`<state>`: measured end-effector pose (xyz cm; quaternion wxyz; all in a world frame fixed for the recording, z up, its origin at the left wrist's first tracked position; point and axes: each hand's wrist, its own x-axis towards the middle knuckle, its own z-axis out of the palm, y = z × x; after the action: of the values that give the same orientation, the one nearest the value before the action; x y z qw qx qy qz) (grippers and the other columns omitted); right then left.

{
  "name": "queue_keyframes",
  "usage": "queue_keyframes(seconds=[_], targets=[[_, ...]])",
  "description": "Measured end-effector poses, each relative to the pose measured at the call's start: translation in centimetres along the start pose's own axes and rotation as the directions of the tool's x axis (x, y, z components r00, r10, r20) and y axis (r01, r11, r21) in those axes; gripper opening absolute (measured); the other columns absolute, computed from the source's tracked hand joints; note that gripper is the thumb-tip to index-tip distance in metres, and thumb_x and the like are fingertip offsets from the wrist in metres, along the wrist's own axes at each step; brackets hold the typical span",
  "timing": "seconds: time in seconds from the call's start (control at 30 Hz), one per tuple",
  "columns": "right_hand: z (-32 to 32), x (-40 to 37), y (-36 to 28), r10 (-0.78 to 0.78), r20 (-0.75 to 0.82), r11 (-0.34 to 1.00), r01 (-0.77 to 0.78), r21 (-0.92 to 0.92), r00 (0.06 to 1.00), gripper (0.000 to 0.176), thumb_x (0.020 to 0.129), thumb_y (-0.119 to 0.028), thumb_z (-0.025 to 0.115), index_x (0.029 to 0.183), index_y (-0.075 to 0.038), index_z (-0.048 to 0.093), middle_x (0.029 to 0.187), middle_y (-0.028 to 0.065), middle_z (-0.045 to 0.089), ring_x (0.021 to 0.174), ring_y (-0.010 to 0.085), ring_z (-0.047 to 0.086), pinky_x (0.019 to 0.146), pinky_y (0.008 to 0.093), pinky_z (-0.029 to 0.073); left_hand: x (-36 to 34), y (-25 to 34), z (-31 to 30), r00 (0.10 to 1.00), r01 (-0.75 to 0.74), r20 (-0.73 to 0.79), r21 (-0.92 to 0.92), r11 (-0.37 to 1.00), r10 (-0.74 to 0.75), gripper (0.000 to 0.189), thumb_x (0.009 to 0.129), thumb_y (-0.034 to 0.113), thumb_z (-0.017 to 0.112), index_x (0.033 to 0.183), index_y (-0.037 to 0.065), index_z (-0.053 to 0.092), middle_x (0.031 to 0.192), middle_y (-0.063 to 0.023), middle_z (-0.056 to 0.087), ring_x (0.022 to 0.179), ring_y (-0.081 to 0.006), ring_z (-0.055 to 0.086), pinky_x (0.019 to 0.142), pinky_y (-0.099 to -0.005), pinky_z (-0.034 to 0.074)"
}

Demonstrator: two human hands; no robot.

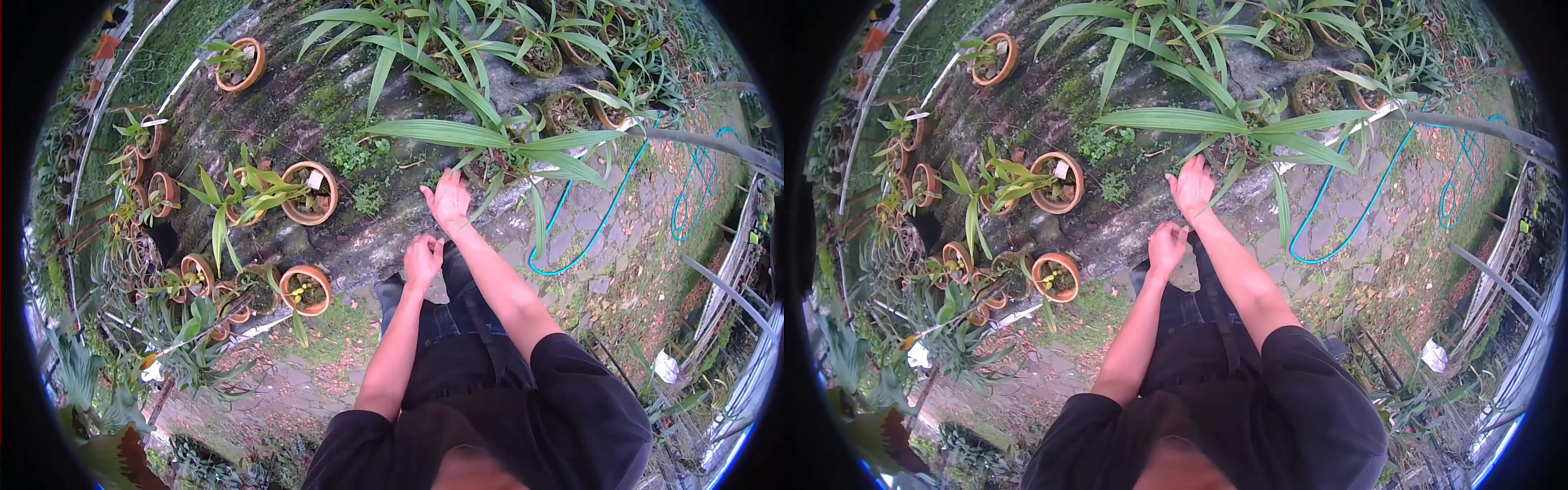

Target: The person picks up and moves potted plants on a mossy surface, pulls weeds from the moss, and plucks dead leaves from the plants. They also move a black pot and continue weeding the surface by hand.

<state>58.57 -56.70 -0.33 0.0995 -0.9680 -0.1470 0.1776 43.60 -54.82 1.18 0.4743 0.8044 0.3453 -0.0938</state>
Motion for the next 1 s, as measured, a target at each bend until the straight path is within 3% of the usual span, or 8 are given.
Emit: queue_keyframes(seconds=[0.13,0.23,0.37,0.57,0.7,0.8,0.9,1.0], targets=[[1.5,1.4,0.5,0.015,0.068,0.999,-0.012,-0.04,0.998,0.057,0.081,-0.037,0.079,0.115,0.001,0.054,0.112,0.0189,0.057,0.095,0.0366,0.065,0.073,0.0451,0.058,0.5,-4.3,-1.2,0.985,0.155,-0.057,-0.109,0.982,-0.162,0.022,0.091,0.023,0.068,0.086,0.001,0.067,0.079,-0.0146,0.069,0.074,-0.0304,0.069,0.07,-0.0421,0.054],[2.7,1.5,2.4,-0.117,0.009,0.993,0.117,-0.012,0.993,0.031,0.086,-0.023,0.072,0.105,-0.003,0.06,0.099,0.0173,0.064,0.092,0.0355,0.066,0.073,0.0463,0.056,0.9,-5.2,-1.7,0.965,0.217,-0.109,-0.181,0.959,-0.238,0.022,0.093,0.023,0.066,0.088,0.001,0.067,0.079,-0.0136,0.07,0.071,-0.0272,0.069,0.07,-0.0388,0.054],[2.6,1.8,2.9,-0.223,-0.074,0.971,0.228,0.068,0.972,0.014,0.089,-0.014,0.065,0.088,-0.003,0.056,0.088,0.018,0.064,0.089,0.0389,0.065,0.072,0.0515,0.053,1.4,-5.2,-1.7,0.963,0.18,-0.147,-0.267,0.947,-0.225,0.021,0.094,0.021,0.067,0.091,0.0,0.067,0.077,-0.0106,0.07,0.069,-0.0204,0.067,0.068,-0.0344,0.054],[1.2,-0.9,1.8,-0.457,-0.047,0.879,0.46,0.126,0.888,0.011,0.085,-0.012,0.068,0.09,-0.005,0.061,0.093,0.0165,0.064,0.085,0.0368,0.065,0.076,0.0481,0.053,2.5,-5.0,-1.6,0.939,0.2,-0.183,-0.395,0.897,-0.291,0.021,0.095,0.021,0.067,0.095,0.0,0.068,0.077,-0.0065,0.07,0.069,-0.0125,0.064,0.068,-0.03,0.053],[-0.9,-4.3,2.1,-0.341,-0.118,0.889,0.361,0.281,0.933,0.016,0.085,-0.01,0.07,0.097,-0.002,0.063,0.104,0.0186,0.062,0.086,0.0385,0.064,0.077,0.0485,0.052,3.8,-5.1,-1.9,0.914,0.19,-0.261,-0.402,0.896,-0.311,0.021,0.095,0.021,0.067,0.096,0.0,0.068,0.078,-0.0065,0.07,0.071,-0.0121,0.064,0.069,-0.0301,0.053],[-1.9,-6.1,4.7,-0.159,-0.108,0.903,0.189,0.386,0.981,0.02,0.083,-0.004,0.073,0.098,0.001,0.061,0.095,0.0175,0.063,0.086,0.0385,0.064,0.076,0.0436,0.052,5.2,-3.8,-2.2,0.926,0.155,-0.277,-0.346,0.925,-0.259,0.021,0.093,0.021,0.07,0.097,0.001,0.069,0.081,-0.0087,0.072,0.073,-0.0156,0.068,0.069,-0.0313,0.053],[-3.1,-7.7,8.8,-0.088,-0.007,0.901,0.083,0.426,0.996,0.019,0.085,-0.007,0.072,0.099,0.001,0.061,0.099,0.0207,0.065,0.085,0.0365,0.067,0.074,0.048,0.052,7.3,-1.5,-1.3,0.921,0.226,-0.276,-0.197,0.954,-0.276,0.024,0.086,0.026,0.077,0.097,0.005,0.072,0.084,-0.0089,0.073,0.078,-0.0248,0.069,0.075,-0.0376,0.054],[-5.0,-9.1,11.1,0.154,0.167,0.87,-0.214,0.444,0.974,0.022,0.083,-0.007,0.075,0.099,0.0,0.061,0.093,0.0198,0.067,0.079,0.0326,0.068,0.07,0.0438,0.053,9.2,1.6,0.3,0.886,0.257,-0.404,0.017,0.966,-0.228,0.028,0.083,0.032,0.079,0.097,0.008,0.072,0.087,-0.0068,0.071,0.086,-0.0292,0.065,0.079,-0.0412,0.052]])
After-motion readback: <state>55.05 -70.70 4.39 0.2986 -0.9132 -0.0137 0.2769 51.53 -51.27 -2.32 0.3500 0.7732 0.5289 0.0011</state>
